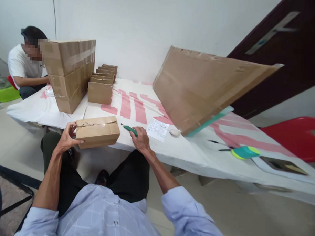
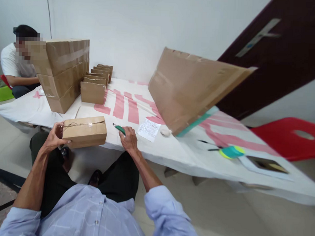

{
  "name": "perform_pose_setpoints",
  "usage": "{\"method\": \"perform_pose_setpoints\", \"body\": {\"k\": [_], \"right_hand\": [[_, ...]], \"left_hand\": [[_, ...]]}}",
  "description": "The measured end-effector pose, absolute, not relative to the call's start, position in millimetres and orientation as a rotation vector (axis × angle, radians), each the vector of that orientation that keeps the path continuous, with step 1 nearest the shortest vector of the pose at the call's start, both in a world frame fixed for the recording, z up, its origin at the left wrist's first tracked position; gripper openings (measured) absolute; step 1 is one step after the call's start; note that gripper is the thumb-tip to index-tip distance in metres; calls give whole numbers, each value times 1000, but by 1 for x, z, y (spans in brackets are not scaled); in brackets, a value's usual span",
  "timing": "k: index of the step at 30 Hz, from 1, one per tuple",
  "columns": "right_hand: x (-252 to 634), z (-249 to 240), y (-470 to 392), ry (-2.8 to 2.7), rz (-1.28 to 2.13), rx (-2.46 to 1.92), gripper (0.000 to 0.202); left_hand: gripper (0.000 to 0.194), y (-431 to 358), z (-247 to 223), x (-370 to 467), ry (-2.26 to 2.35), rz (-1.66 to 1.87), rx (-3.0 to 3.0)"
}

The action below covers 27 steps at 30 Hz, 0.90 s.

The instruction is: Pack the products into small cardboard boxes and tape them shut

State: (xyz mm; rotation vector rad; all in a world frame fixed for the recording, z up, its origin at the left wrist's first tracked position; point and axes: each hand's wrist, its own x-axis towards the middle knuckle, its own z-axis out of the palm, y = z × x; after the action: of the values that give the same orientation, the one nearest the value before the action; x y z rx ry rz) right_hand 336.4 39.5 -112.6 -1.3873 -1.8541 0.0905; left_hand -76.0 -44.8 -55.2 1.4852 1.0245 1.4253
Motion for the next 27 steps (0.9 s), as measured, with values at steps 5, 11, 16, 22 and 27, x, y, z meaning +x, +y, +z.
{"method": "perform_pose_setpoints", "body": {"k": [5,11,16,22,27], "right_hand": [[351,-123,46,-2002,80,-1696,31],[349,-117,46,-2052,76,-1825,32],[350,-108,55,-2098,63,-1908,30],[345,-102,62,-2180,51,-1966,28],[343,-105,60,-2139,57,-1889,28]], "left_hand": [[92,-50,-58,-101,1021,1473,1329],[106,-56,-57,-120,1057,1522,1158],[102,-48,-41,-114,1107,1479,1288],[86,-33,-14,-91,1138,1322,1586],[78,-29,-10,-79,1200,1269,1826]]}}
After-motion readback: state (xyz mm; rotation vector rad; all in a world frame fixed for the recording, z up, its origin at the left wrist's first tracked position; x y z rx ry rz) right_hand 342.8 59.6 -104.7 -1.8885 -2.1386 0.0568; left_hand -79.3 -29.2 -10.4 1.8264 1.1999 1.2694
